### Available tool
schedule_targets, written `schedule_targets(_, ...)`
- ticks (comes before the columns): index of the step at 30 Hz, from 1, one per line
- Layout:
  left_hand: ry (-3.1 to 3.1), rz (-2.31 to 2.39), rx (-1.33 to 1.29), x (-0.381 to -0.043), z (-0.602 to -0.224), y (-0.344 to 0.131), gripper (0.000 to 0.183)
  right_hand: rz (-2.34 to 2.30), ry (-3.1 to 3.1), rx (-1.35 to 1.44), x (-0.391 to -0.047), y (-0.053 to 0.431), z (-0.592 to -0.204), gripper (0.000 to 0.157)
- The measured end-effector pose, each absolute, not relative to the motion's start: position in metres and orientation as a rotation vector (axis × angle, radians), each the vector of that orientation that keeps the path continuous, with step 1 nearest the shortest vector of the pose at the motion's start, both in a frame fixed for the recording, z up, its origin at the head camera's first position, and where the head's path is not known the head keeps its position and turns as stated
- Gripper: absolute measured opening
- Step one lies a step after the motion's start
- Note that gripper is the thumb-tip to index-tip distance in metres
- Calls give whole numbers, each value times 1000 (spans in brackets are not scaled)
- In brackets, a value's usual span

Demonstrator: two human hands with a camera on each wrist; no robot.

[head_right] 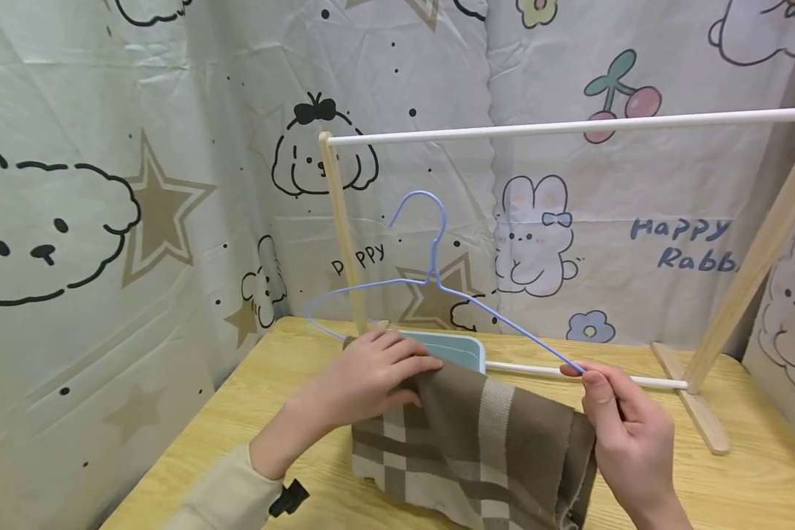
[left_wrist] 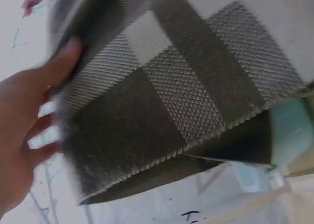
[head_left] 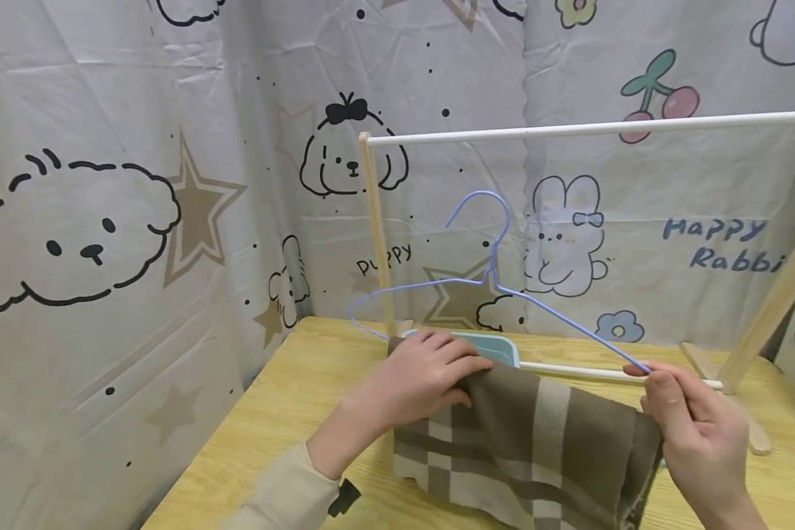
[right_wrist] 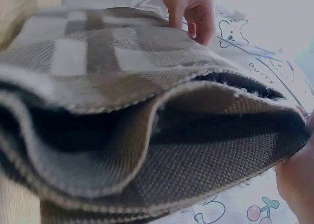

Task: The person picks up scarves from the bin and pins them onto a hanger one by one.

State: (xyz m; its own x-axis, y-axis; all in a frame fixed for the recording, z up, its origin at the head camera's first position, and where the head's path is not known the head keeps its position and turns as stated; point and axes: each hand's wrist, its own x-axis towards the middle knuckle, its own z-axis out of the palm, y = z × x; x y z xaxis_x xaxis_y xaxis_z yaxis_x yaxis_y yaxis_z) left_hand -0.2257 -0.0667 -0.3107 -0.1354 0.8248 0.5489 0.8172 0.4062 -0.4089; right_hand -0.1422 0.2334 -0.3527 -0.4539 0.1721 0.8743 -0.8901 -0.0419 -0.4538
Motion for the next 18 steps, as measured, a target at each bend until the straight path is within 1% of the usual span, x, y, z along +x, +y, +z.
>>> schedule_targets(4, -1861, -62, -1358, -227, -311, -63, 21, 1654, -1441, 872, -140, 238, -351, 24)
schedule_targets(9, -1862, -326, -1308, -228, -292, -63, 15, 1432, -1639, 784, -134, 239, -353, 23)
schedule_targets(14, -2075, -301, -1266, -228, -285, -64, 16, 1594, -1453, 855, -137, 235, -351, 21)
schedule_targets(15, -2136, -310, -1287, -228, -286, -66, 18, 1615, -1416, 859, -138, 235, -350, 21)
schedule_targets(18, -2243, -332, -1378, -227, -291, -77, 34, 1606, -1401, 854, -139, 236, -349, 20)
